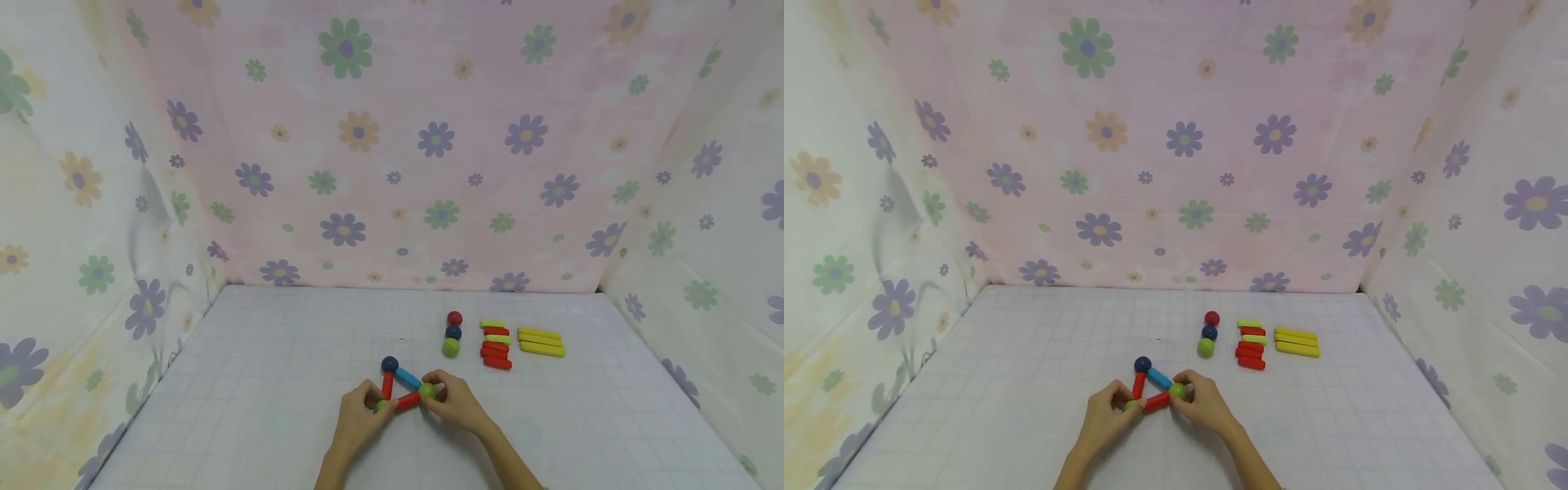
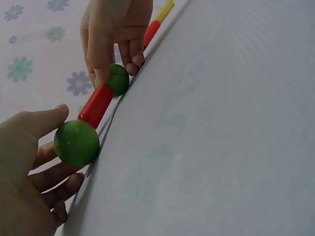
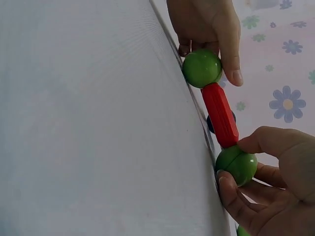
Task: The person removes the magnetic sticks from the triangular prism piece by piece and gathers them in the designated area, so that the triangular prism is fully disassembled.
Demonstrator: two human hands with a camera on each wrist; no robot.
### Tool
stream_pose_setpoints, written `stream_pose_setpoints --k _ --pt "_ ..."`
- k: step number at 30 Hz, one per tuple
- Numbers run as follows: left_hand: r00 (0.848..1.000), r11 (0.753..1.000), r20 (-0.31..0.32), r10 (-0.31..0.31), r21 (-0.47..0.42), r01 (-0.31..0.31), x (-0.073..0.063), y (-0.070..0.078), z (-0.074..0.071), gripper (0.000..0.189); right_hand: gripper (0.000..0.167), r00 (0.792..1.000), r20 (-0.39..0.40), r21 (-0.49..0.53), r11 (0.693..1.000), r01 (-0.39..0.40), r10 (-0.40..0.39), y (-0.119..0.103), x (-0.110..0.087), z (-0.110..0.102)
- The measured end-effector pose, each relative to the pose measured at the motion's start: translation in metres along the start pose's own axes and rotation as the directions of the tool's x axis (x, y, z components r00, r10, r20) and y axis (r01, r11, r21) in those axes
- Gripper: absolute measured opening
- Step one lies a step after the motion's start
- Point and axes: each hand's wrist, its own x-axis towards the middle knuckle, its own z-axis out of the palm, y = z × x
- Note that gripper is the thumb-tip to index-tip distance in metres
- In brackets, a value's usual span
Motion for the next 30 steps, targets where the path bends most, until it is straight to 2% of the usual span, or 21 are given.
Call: stream_pose_setpoints --k 2,5,9,12,14,18,21,23,26,30 --pt "1.000 1.000 0.014 0.005 -0.026 -0.004 0.000 0.000 0.000 0.026 0.034 1.000 -0.015 -0.020 1.000 0.000 0.000 -0.001 0.000 0.000" --pt "0.999 0.998 -0.014 0.031 -0.051 -0.031 0.000 0.001 0.000 0.029 0.032 1.000 -0.009 -0.015 1.000 0.008 -0.008 0.000 0.001 -0.001" --pt "0.990 0.995 -0.105 0.089 0.050 -0.084 0.004 0.004 0.003 0.024 0.029 0.997 0.038 0.001 0.997 0.072 -0.072 0.002 0.003 -0.002" --pt "0.981 0.982 -0.134 0.141 0.146 -0.121 0.007 0.008 0.004 0.029 0.028 0.985 0.086 0.034 0.989 0.146 -0.148 0.002 0.004 -0.002" --pt "0.980 0.976 -0.103 0.169 0.159 -0.151 0.010 0.010 0.003 0.034 0.028 0.975 0.110 0.060 0.980 0.189 -0.195 0.001 0.004 -0.002" --pt "0.984 0.976 0.035 0.174 0.128 -0.177 0.016 0.012 -0.002 0.030 0.030 0.964 0.135 0.073 0.973 0.221 -0.229 0.001 0.005 -0.001" --pt "0.982 0.985 0.139 0.125 0.102 -0.140 0.019 0.009 -0.006 0.025 0.032 0.967 0.141 0.052 0.977 0.208 -0.213 0.002 0.007 0.001" --pt "0.978 0.989 0.185 0.092 0.095 -0.111 0.019 0.007 -0.007 0.022 0.032 0.970 0.134 0.020 0.979 0.202 -0.203 0.003 0.009 0.003" --pt "0.974 0.993 0.213 0.079 0.073 -0.096 0.018 0.004 -0.006 0.020 0.031 0.976 0.114 -0.031 0.981 0.191 -0.186 0.003 0.011 0.006" --pt "0.977 0.997 0.202 0.072 0.026 -0.078 0.017 0.001 -0.004 0.020 0.029 0.983 0.081 -0.064 0.983 0.171 -0.165 0.004 0.012 0.007"
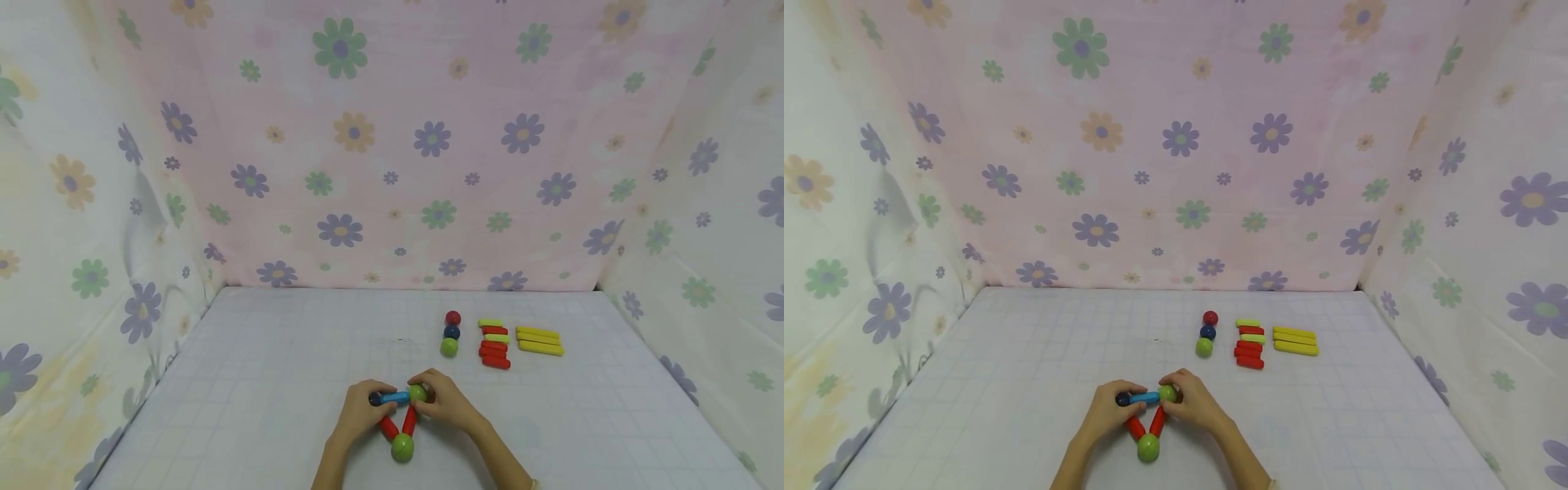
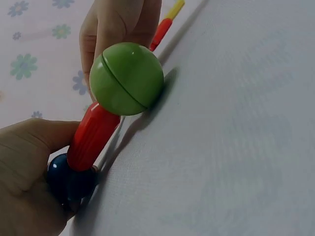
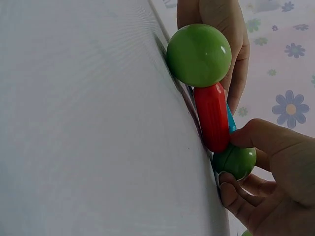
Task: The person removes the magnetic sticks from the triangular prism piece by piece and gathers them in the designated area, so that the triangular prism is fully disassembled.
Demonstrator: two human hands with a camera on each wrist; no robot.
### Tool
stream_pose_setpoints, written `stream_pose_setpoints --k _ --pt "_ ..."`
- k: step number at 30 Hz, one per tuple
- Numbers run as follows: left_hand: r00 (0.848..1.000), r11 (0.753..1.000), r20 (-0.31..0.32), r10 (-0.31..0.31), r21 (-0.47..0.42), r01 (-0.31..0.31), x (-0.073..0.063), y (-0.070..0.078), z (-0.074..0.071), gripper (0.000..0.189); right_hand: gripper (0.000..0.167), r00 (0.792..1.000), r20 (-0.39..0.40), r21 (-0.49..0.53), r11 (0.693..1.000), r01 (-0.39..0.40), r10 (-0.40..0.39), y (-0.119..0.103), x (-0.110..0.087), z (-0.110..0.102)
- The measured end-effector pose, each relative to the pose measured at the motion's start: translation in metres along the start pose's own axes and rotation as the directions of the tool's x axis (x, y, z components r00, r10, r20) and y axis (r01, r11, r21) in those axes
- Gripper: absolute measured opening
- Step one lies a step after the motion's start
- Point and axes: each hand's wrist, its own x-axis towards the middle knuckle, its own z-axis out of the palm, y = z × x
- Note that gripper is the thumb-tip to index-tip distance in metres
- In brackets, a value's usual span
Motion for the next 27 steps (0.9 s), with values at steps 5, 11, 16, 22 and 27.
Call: stream_pose_setpoints --k 5,11,16,22,27 --pt "1.000 0.999 0.002 -0.018 -0.034 0.018 0.000 -0.001 0.000 0.020 0.027 0.999 -0.029 -0.032 0.999 -0.016 0.016 0.000 0.002 0.003" --pt "1.000 0.999 0.003 -0.019 -0.028 0.019 0.000 0.000 -0.001 0.020 0.028 0.996 -0.082 -0.081 0.996 -0.046 0.039 -0.003 0.003 0.008" --pt "0.999 0.999 -0.006 -0.034 -0.035 0.034 -0.001 -0.001 -0.001 0.020 0.026 0.990 -0.137 -0.142 0.988 -0.065 0.046 -0.004 0.003 0.012" --pt "0.998 0.998 -0.011 -0.055 -0.034 0.054 -0.001 -0.001 -0.002 0.019 0.026 0.972 -0.220 -0.178 0.976 -0.127 0.086 -0.003 0.003 0.014" --pt "0.997 0.996 -0.017 -0.074 -0.059 0.072 -0.003 -0.001 -0.002 0.021 0.029 0.959 -0.257 -0.119 0.981 -0.152 0.118 0.001 0.001 0.011"
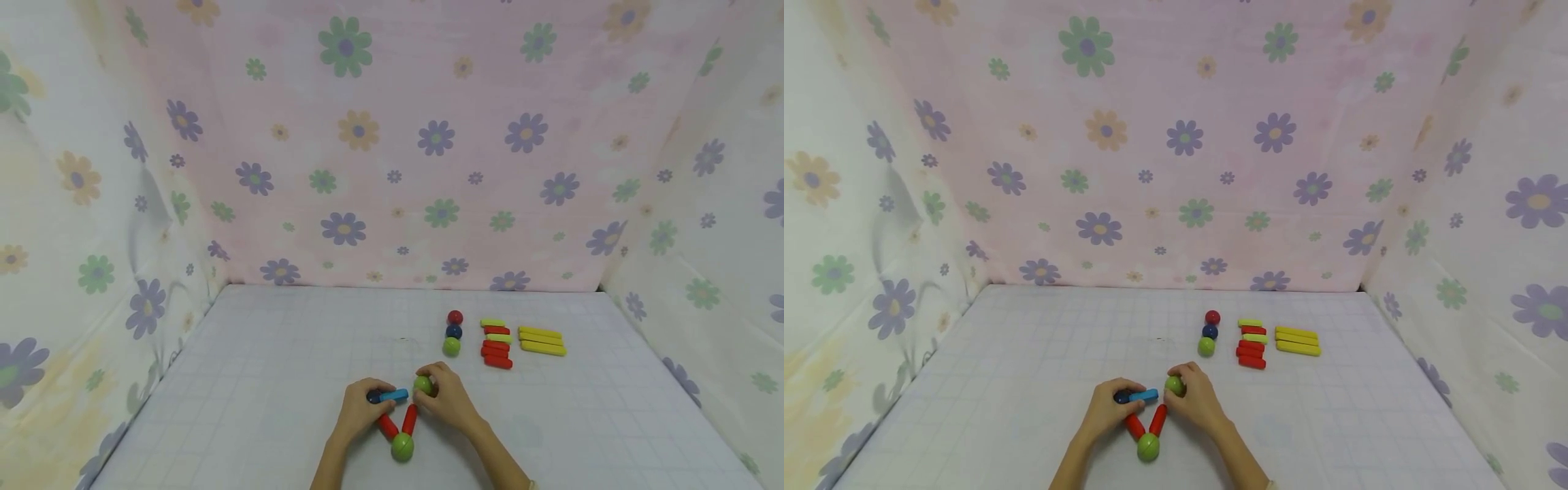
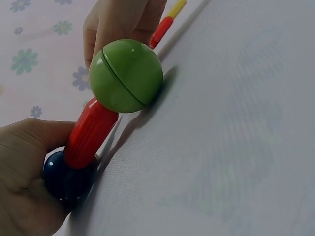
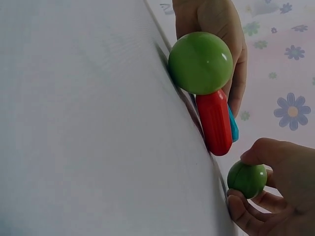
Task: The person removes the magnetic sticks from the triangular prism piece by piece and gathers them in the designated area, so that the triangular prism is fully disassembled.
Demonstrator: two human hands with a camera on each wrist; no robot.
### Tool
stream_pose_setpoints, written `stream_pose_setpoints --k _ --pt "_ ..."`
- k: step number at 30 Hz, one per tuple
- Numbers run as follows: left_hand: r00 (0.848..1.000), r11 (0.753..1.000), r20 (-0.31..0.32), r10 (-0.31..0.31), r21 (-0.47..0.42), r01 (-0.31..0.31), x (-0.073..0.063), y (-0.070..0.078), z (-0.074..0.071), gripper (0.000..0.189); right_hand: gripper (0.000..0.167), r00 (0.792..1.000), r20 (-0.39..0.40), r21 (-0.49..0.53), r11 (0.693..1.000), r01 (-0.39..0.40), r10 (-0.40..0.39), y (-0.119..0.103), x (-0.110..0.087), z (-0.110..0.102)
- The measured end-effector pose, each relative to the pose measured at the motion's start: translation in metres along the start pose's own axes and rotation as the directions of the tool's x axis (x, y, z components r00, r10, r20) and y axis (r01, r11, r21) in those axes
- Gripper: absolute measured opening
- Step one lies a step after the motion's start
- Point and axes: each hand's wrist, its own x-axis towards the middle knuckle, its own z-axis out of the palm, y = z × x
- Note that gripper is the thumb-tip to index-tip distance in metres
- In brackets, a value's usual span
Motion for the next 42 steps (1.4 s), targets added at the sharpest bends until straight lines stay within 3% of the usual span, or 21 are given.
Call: stream_pose_setpoints --k 12,22,27,36,38,42 --pt "0.998 0.997 0.066 -0.005 -0.072 0.010 -0.002 -0.006 -0.011 0.038 0.029 0.988 -0.101 0.054 0.992 -0.110 0.115 0.015 -0.003 -0.017" --pt "0.992 0.982 0.125 -0.012 -0.185 0.035 -0.006 -0.012 -0.025 0.045 0.031 0.973 -0.133 0.067 0.981 -0.182 0.189 0.023 -0.002 -0.026" --pt "0.992 0.981 0.121 -0.022 -0.189 0.044 -0.007 -0.011 -0.028 0.045 0.032 0.972 -0.153 0.081 0.982 -0.169 0.180 0.027 -0.001 -0.028" --pt "0.992 0.980 0.128 -0.020 -0.195 0.045 -0.016 0.024 -0.040 0.043 0.029 0.967 -0.186 0.145 0.978 -0.148 0.174 0.029 0.000 -0.032" --pt "0.992 0.979 0.126 -0.019 -0.198 0.044 -0.016 0.022 -0.039 0.043 0.028 0.967 -0.203 0.146 0.981 -0.125 0.154 0.030 0.000 -0.032" --pt "0.993 0.980 0.116 -0.011 -0.198 0.034 -0.011 0.001 -0.031 0.044 0.026 0.965 -0.230 0.131 0.987 -0.094 0.122 0.033 0.002 -0.032"
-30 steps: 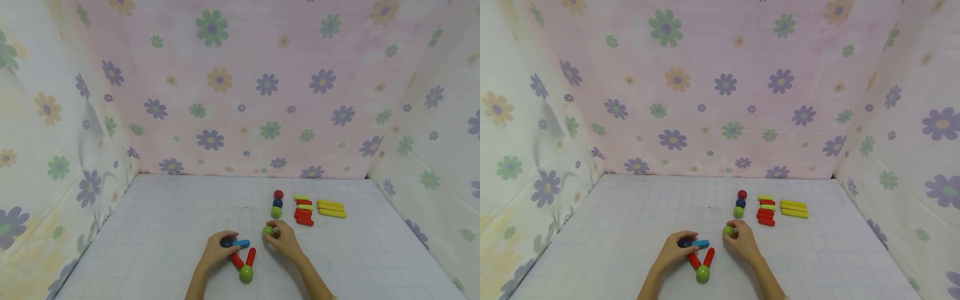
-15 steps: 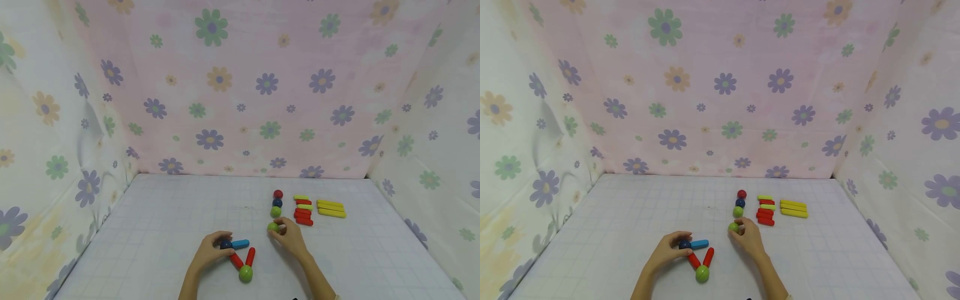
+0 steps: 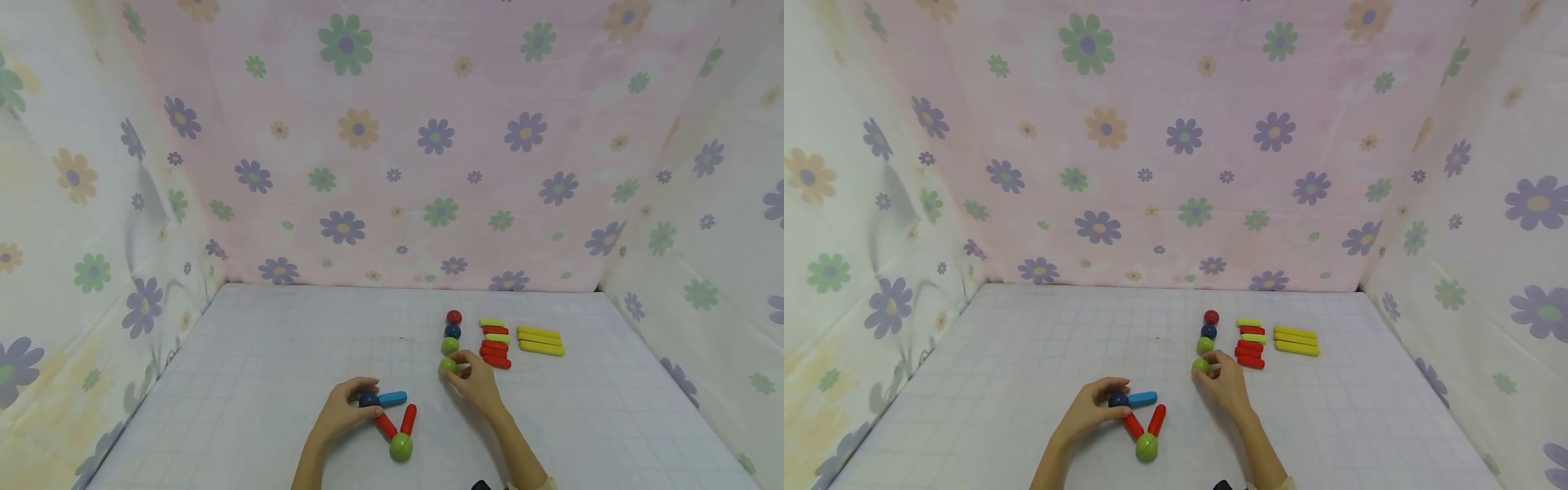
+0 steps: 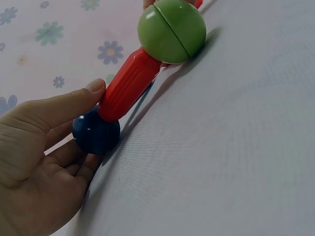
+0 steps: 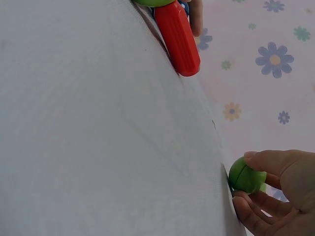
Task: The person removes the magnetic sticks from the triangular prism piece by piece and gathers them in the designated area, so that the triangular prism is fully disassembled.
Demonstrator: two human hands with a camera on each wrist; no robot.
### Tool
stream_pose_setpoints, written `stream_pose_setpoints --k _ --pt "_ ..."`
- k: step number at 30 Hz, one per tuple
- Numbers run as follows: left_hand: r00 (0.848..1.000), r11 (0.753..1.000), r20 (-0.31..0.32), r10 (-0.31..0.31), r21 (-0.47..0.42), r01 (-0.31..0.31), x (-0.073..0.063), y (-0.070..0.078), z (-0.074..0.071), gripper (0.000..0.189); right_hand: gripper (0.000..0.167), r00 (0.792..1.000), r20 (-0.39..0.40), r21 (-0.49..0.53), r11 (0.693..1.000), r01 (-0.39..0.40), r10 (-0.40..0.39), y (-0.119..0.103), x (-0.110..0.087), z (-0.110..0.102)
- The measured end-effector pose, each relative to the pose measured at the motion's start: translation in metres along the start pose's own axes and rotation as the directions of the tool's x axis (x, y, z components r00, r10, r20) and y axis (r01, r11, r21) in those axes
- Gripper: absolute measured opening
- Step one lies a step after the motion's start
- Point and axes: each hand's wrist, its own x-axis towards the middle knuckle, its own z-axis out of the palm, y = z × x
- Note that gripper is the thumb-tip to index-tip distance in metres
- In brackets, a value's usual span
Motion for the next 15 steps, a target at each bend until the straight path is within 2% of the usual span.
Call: stream_pose_setpoints --k 3,6,8,15 --pt "1.000 1.000 -0.002 -0.004 0.001 0.004 0.004 -0.015 0.002 0.045 0.027 1.000 -0.002 -0.007 1.000 -0.010 0.010 0.001 0.001 0.001" --pt "1.000 1.000 -0.004 -0.010 -0.002 0.010 0.004 -0.018 0.002 0.046 0.027 1.000 0.000 -0.010 1.000 -0.024 0.024 0.001 0.003 0.001" --pt "1.000 1.000 -0.009 -0.012 -0.004 0.012 0.003 -0.011 0.002 0.046 0.028 0.999 0.003 -0.010 0.999 -0.032 0.032 0.001 0.005 0.001" --pt "1.000 1.000 -0.003 0.002 -0.014 -0.002 -0.008 0.023 -0.003 0.044 0.029 0.998 0.005 -0.006 0.998 -0.070 0.070 0.000 0.008 0.001"
